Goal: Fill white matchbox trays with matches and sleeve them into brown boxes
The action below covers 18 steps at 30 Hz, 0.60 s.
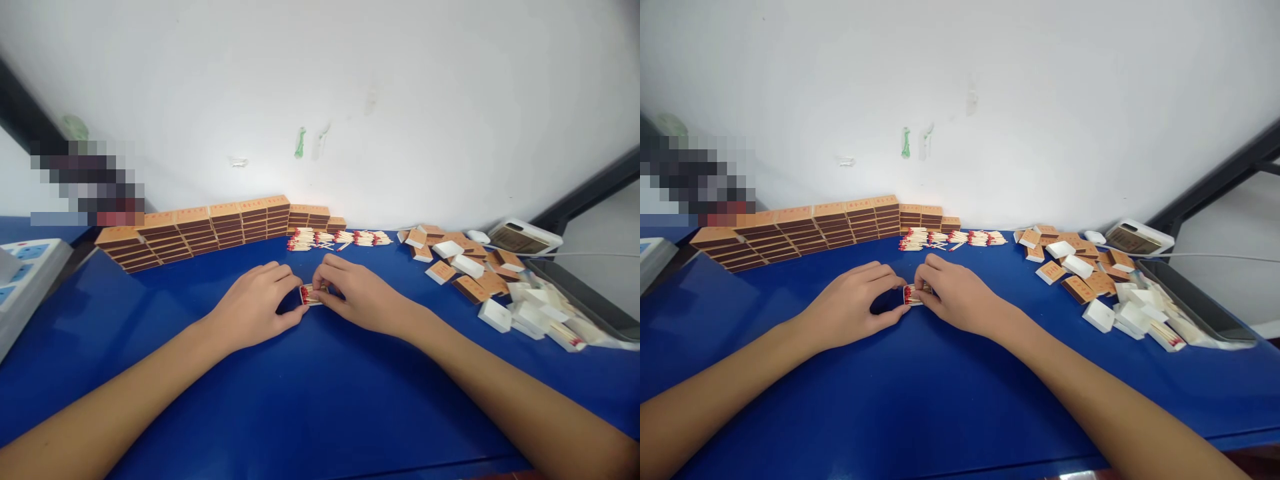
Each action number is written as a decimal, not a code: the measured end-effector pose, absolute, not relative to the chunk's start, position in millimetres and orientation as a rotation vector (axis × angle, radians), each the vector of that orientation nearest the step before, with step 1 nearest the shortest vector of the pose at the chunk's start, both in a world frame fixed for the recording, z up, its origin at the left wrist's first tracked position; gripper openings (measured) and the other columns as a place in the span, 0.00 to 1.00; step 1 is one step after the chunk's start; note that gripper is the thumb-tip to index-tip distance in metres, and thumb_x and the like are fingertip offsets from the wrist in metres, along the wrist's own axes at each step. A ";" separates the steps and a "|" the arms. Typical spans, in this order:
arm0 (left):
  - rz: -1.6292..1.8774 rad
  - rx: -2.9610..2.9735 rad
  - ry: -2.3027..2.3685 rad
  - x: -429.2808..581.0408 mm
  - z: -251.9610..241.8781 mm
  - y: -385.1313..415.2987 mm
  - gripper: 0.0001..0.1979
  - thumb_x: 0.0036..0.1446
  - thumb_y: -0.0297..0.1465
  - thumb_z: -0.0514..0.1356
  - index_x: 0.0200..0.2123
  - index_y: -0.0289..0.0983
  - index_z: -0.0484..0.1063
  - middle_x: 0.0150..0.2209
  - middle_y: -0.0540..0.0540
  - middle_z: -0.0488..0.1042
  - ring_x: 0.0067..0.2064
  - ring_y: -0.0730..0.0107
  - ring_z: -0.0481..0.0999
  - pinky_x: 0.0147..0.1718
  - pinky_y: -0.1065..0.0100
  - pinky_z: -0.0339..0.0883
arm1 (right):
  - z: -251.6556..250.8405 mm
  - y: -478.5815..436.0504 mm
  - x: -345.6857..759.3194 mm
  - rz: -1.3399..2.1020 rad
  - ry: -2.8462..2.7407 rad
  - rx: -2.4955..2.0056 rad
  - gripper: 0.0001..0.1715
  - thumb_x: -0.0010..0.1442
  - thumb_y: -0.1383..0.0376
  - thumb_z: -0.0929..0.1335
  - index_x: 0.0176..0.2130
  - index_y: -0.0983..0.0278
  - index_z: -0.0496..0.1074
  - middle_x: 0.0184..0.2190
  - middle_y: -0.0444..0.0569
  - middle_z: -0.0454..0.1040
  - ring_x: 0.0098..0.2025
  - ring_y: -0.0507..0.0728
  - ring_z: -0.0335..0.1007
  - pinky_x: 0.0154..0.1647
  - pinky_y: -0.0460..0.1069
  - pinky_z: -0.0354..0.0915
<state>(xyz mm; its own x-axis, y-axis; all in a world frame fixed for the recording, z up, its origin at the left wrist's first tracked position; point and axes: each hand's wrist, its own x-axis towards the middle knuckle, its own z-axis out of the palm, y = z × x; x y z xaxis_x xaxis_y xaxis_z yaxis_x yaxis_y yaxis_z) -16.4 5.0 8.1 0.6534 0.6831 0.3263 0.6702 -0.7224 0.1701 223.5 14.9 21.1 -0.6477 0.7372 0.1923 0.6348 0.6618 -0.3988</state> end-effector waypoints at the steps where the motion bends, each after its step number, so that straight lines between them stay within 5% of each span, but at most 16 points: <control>1: 0.581 2.824 1.156 -16.3 8.2 5.0 0.13 0.69 0.40 0.61 0.48 0.37 0.77 0.43 0.43 0.79 0.44 0.56 0.77 0.44 0.55 0.73 | 21.4 14.8 223.6 0.423 -2.540 -1.089 0.04 0.72 0.66 0.68 0.41 0.62 0.69 0.41 0.47 0.70 0.36 0.53 0.67 0.36 0.49 0.61; 18: 0.583 2.803 1.170 -15.1 9.3 4.3 0.13 0.69 0.40 0.61 0.47 0.37 0.77 0.42 0.43 0.79 0.44 0.56 0.77 0.44 0.55 0.73 | 23.5 15.3 227.0 0.458 -2.535 -1.076 0.07 0.73 0.61 0.69 0.42 0.62 0.72 0.42 0.48 0.70 0.36 0.53 0.67 0.36 0.49 0.62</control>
<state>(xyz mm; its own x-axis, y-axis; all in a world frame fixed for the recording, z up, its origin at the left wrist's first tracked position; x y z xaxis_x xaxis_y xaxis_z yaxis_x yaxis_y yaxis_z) -15.1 4.3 9.3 0.6431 0.6943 0.3232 0.6758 -0.7130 0.1869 227.0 15.3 23.5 -0.6514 0.7349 0.1886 0.6224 0.6598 -0.4210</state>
